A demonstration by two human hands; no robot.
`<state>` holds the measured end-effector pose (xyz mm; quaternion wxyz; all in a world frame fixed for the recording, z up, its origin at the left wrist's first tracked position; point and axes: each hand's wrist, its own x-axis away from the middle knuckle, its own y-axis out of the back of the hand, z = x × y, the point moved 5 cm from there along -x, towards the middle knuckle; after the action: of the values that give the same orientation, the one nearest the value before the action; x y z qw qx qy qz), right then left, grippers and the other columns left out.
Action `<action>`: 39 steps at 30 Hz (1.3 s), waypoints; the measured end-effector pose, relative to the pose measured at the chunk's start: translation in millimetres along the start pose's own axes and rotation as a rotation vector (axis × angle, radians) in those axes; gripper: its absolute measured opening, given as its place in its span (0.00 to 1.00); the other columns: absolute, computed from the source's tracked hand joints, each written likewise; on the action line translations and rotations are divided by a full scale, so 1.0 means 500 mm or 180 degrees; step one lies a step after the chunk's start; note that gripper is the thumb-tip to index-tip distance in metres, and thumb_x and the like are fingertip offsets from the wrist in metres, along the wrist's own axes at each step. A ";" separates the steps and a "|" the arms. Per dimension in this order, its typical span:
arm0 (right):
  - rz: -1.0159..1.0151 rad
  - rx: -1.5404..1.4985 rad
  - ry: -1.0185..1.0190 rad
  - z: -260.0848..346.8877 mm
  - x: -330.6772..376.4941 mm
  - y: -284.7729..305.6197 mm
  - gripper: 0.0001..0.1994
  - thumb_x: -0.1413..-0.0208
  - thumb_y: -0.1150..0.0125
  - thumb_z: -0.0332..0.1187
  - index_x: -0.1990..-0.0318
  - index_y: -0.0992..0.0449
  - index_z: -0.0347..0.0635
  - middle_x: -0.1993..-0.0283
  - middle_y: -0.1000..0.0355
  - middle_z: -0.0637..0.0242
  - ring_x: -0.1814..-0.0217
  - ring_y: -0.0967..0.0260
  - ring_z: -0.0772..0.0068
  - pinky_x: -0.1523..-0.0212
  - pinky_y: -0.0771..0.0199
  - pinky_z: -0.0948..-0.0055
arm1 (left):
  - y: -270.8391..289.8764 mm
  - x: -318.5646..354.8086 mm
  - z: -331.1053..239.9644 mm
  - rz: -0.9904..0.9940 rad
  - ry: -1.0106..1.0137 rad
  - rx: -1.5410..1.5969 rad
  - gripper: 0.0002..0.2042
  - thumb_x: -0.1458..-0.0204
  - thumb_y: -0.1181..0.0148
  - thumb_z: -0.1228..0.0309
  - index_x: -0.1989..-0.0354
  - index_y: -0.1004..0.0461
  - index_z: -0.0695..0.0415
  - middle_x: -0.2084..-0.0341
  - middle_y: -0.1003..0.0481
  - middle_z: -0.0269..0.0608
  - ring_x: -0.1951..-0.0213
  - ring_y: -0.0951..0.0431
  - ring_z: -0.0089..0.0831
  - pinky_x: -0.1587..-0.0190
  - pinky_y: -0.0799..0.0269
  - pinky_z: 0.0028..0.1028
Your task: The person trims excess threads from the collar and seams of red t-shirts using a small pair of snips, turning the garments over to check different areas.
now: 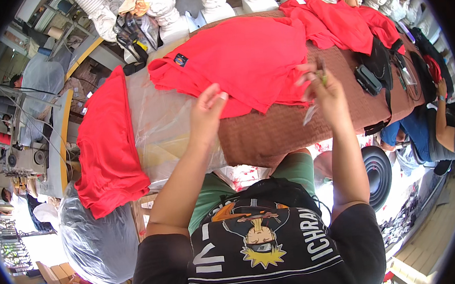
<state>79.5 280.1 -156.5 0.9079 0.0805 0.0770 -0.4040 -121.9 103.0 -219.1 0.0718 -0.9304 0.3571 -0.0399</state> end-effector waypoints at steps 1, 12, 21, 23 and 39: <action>-0.0139 0.0059 -0.0080 -0.009 -0.001 0.034 0.10 0.36 0.55 0.29 0.54 0.27 0.40 0.73 0.30 0.73 0.76 0.38 0.86 0.72 0.33 0.82 | 0.008 -0.015 0.010 -0.0184 0.0136 0.0093 0.25 0.48 0.36 0.66 0.44 0.32 0.65 0.50 0.29 0.43 0.49 0.30 0.27 0.47 0.34 0.28; 0.0163 0.0004 -0.1344 -0.045 0.033 -0.013 0.15 0.39 0.48 0.43 0.63 0.22 0.40 0.70 0.24 0.68 0.88 0.51 0.89 0.89 0.54 0.81 | -0.170 -0.050 -0.027 -0.0112 0.0518 0.1010 0.11 0.49 0.34 0.63 0.64 0.27 0.54 0.73 0.24 0.31 0.76 0.28 0.18 0.71 0.31 0.19; -0.0212 -0.2667 -0.1039 -0.057 0.009 -0.022 0.09 0.41 0.41 0.35 0.72 0.35 0.51 0.88 0.49 0.80 0.92 0.56 0.86 0.90 0.58 0.82 | -0.230 0.020 0.004 0.0488 0.0599 0.0683 0.18 0.50 0.34 0.60 0.58 0.26 0.60 0.69 0.25 0.31 0.64 0.25 0.20 0.62 0.34 0.19; -0.0399 -0.2655 -0.0751 -0.011 0.000 0.015 0.09 0.41 0.43 0.33 0.73 0.34 0.51 0.88 0.48 0.81 0.92 0.57 0.86 0.89 0.59 0.83 | -0.181 0.012 -0.004 -0.0012 0.0600 0.1630 0.33 0.53 0.36 0.45 0.45 0.36 0.55 0.54 0.30 0.36 0.55 0.28 0.26 0.57 0.34 0.24; 0.0274 -0.1519 0.1574 0.472 -0.080 0.277 0.08 0.36 0.52 0.34 0.61 0.30 0.40 0.78 0.40 0.75 0.81 0.50 0.84 0.78 0.48 0.84 | 0.071 0.005 -0.661 0.0448 -0.1789 0.0886 0.15 0.39 0.51 0.59 0.52 0.30 0.56 0.57 0.25 0.42 0.53 0.26 0.40 0.48 0.32 0.37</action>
<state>174.1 351.2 93.3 0.8713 -0.0354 0.3835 -0.3042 -184.7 40.4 101.3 0.2968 -0.8593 0.3779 0.1752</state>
